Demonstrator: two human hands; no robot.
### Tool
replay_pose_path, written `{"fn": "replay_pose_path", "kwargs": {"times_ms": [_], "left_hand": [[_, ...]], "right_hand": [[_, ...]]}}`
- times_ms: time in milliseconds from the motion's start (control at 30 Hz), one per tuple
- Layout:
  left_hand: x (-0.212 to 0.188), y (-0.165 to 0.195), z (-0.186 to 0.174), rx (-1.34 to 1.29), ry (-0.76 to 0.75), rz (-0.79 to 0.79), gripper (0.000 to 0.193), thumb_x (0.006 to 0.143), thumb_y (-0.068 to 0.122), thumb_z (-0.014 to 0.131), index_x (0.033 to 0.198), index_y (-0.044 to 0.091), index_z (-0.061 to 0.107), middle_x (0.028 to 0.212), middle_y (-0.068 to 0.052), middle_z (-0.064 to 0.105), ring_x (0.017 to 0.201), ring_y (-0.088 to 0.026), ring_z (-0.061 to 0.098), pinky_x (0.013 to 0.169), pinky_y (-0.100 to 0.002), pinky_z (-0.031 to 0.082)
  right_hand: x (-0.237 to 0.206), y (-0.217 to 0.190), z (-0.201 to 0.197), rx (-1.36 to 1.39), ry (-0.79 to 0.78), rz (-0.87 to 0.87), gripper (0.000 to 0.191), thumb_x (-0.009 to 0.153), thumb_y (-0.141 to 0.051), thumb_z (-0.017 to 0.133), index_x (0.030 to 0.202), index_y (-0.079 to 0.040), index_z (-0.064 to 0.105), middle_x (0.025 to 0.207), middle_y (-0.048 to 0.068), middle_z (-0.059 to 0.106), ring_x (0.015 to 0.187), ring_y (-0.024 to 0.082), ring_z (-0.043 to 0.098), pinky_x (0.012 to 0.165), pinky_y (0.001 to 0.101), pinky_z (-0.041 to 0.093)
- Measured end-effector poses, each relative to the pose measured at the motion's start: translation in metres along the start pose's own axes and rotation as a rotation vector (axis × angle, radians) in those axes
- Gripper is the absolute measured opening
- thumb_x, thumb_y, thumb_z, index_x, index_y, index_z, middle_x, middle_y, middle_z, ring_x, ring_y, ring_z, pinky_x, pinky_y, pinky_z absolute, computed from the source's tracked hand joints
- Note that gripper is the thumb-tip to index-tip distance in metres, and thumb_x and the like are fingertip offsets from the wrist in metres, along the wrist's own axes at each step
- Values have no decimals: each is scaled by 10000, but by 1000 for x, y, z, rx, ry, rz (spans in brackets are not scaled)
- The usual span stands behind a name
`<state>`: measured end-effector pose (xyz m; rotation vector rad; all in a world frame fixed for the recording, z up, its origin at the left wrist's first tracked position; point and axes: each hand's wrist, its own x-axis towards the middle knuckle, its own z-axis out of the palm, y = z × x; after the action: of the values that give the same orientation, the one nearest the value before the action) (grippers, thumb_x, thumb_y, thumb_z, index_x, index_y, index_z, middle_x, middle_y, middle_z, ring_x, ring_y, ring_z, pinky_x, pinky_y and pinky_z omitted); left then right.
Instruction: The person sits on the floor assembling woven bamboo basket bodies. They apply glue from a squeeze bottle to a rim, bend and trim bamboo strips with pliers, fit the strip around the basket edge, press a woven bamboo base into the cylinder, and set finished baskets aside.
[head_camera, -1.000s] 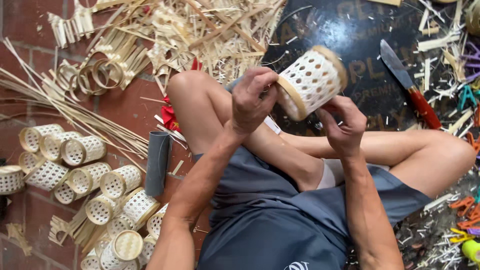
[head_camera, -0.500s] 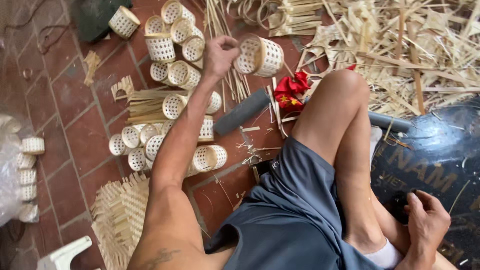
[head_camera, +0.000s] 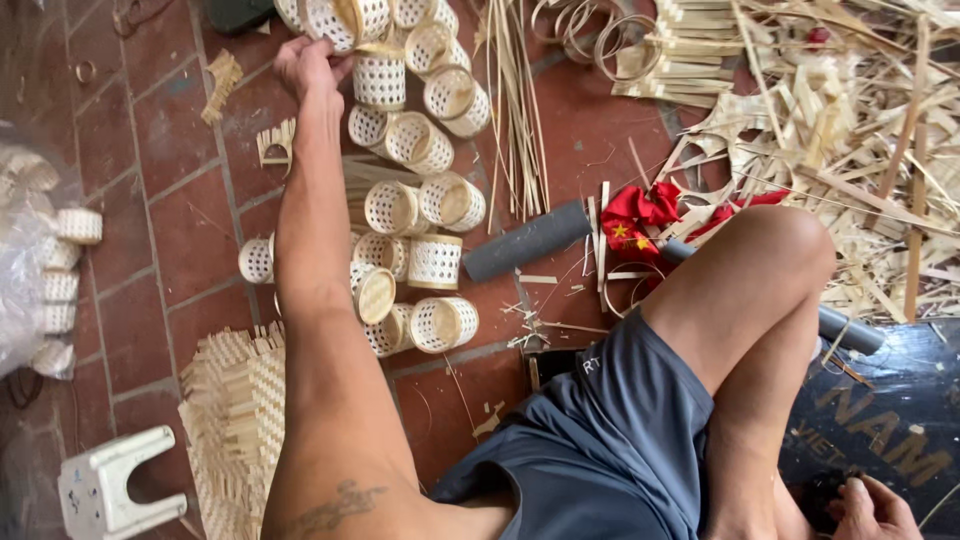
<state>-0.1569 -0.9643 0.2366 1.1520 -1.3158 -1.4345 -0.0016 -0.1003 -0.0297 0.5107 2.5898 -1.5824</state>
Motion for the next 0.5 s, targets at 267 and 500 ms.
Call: {"fn": "replay_pose_path", "kwargs": {"times_ms": [267, 500], "left_hand": [[9, -44, -113, 111, 96, 390, 300, 748, -125, 642, 999, 32, 597, 984, -122, 668, 900, -240, 718, 744, -361, 654], [3, -63, -165, 390, 153, 574, 287, 773, -100, 680, 1012, 39, 603, 954, -116, 654, 870, -240, 682, 770, -390, 594]], "right_hand": [[3, -14, 8, 18, -1, -3, 207, 1117, -69, 695, 1118, 126, 626, 933, 175, 693, 738, 160, 661, 690, 269, 551], [-44, -27, -29, -156, 81, 40, 197, 1050, -161, 735, 1122, 23, 750, 949, 117, 737, 821, 135, 660, 738, 281, 524]]}}
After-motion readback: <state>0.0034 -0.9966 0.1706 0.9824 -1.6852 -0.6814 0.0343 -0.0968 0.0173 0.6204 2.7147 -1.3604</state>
